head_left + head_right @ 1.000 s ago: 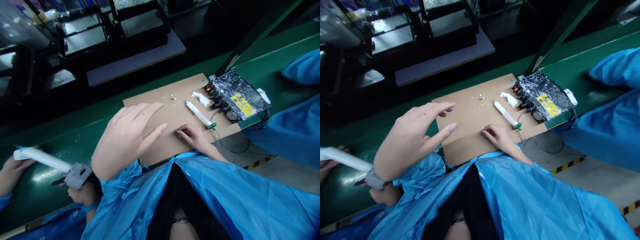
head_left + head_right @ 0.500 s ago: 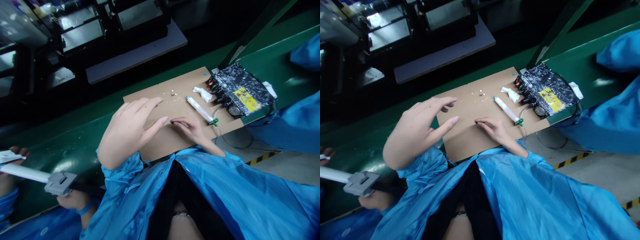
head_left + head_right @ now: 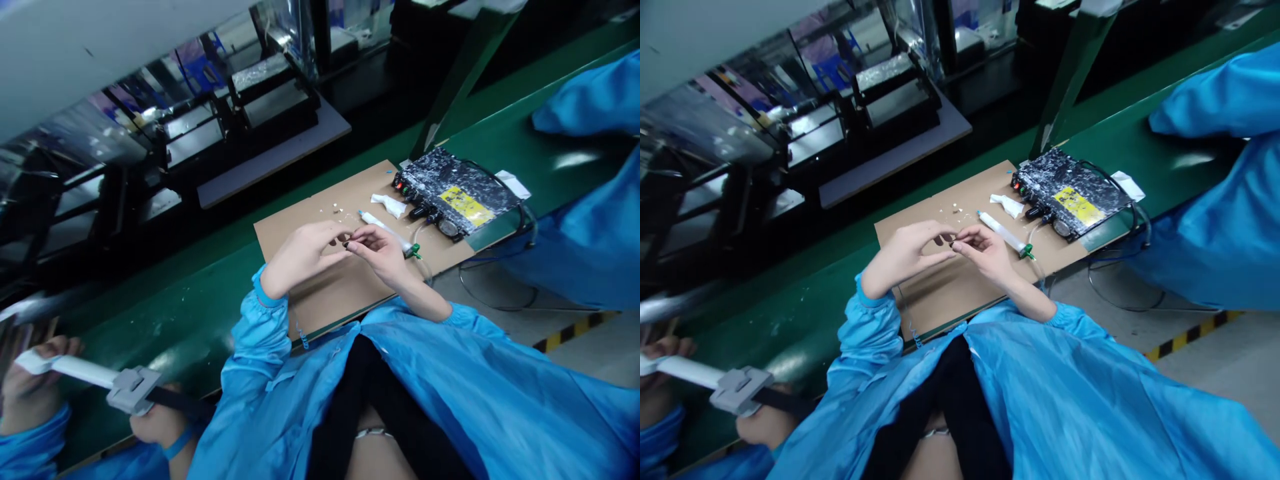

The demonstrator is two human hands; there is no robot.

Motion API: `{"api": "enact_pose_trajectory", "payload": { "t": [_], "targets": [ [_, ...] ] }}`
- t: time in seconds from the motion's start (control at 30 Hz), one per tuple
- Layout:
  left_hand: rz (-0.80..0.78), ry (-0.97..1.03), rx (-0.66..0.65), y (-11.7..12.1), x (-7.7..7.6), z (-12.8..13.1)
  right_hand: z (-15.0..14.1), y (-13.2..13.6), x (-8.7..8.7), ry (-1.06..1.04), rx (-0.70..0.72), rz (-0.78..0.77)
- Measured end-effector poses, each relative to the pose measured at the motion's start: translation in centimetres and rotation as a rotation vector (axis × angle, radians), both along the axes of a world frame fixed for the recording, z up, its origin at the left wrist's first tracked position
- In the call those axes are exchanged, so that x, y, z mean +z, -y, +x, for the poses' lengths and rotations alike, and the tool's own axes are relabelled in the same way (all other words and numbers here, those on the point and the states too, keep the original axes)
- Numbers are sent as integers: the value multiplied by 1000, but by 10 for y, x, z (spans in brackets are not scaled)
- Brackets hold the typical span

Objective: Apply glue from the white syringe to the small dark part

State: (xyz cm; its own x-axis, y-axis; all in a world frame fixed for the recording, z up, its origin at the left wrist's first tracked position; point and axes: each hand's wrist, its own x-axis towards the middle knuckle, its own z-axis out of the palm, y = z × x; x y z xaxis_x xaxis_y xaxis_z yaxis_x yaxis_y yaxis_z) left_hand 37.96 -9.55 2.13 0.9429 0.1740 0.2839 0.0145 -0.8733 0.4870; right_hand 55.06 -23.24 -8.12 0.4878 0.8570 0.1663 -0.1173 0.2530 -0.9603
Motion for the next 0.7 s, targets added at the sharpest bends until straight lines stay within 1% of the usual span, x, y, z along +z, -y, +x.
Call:
{"api": "enact_pose_trajectory", "payload": {
  "t": [0.1,0.2,0.3,0.4,0.47,0.53,0.63,0.7],
  "targets": [
    [-47,136,-11,3,-17,12,1,1,-3,-50,-1,51],
    [-23,241,26,6,-35,16,3,1,-10,-89,14,31],
    [-11,274,46,2,-55,15,4,2,-20,-136,54,-2],
    [-63,261,78,-11,-75,13,5,4,-30,-125,71,-33],
    [-125,251,146,-23,-90,11,6,7,-36,-55,57,-79],
    [-191,252,242,-36,-105,7,6,9,-42,25,59,-135],
    [-289,249,391,-50,-125,-2,6,10,-45,98,130,-187],
    [-362,238,466,-53,-135,-8,5,6,-42,129,189,-203]
  ]
}}
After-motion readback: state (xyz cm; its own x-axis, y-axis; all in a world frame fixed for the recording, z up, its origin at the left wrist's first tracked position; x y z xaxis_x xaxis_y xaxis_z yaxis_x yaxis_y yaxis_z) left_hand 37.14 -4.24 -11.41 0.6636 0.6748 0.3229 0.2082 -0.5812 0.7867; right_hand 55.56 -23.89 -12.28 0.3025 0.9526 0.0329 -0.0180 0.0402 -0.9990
